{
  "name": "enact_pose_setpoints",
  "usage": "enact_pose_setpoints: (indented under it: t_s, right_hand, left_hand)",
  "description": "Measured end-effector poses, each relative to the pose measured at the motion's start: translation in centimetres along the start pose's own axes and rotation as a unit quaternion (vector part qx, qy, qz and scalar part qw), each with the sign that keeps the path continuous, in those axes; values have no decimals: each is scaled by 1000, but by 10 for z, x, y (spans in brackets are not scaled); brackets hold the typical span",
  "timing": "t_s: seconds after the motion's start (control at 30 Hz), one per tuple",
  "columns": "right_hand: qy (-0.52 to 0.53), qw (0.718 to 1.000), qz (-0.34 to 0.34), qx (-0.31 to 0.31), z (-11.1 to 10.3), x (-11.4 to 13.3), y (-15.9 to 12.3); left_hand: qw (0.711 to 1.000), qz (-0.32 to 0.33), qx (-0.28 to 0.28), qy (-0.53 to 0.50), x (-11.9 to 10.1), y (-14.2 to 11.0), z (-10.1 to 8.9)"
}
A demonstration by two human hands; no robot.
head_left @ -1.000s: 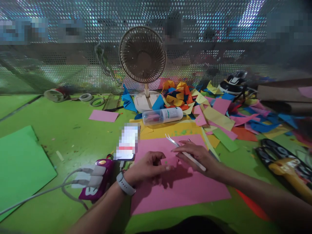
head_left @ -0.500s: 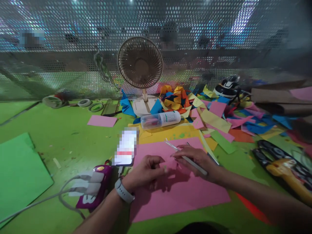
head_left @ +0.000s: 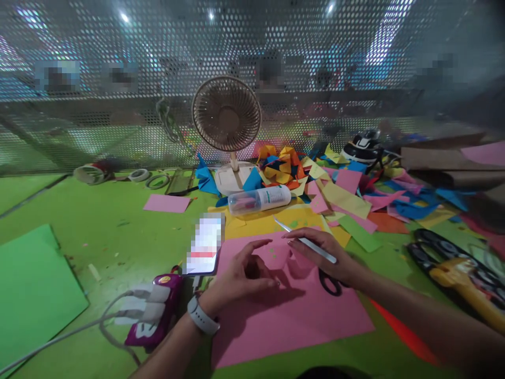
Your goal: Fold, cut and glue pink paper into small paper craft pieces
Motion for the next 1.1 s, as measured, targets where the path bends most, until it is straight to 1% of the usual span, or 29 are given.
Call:
enact_pose_setpoints:
  t_s: [0.07, 0.13, 0.27, 0.33, 0.47, 0.53, 0.63, 0.7, 0.8, 0.87, 0.97, 1.1]
  right_hand:
    - [7, 1000, 2, 10, 2, -1, 0]
    - [13, 1000, -3, 21, 4, -1, 0]
    - [14, 999, -4, 36, 7, -1, -1]
    - [10, 999, -8, 42, 6, 0, 0]
    - [-39, 998, -34, 33, -5, 5, 6]
    - [-78, 995, -49, 30, -14, 7, 9]
    - [-125, 988, -72, 50, -27, 7, 7]
    - [-173, 978, -94, 71, -34, 3, 0]
    - [-254, 953, -132, 98, -43, -7, -18]
    - [-301, 936, -149, 103, -48, -15, -31]
    - [-378, 908, -150, 104, -51, -23, -44]
    - [-442, 875, -138, 138, -46, -26, -49]
  left_hand:
    - [999, 2, -25, 32, 0, 0, 1]
    - [998, 4, -42, 41, 1, 1, 2]
    - [998, 5, -32, 61, 8, 3, 2]
    - [995, 13, -47, 90, 10, 4, 1]
    - [977, 58, -105, 179, 7, 5, -4]
    - [969, 61, -111, 211, 3, 3, -5]
    - [961, 36, -102, 253, 1, 1, -3]
    - [953, 29, -109, 282, 1, 0, -3]
    - [945, 30, -123, 302, 7, 2, -5]
    - [943, 34, -127, 305, 11, 4, -7]
    - [942, 47, -133, 305, 16, 6, -8]
    - [944, 46, -132, 298, 15, 6, -9]
Point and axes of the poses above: each hand's wrist, its own y-axis towards the middle knuckle, its own z-axis out of the palm, x = y × z, the point moved 3 cm from there along y, towards the middle knuckle, and after that the axes turned 10 degrees about -z, right-handed, at the moved point
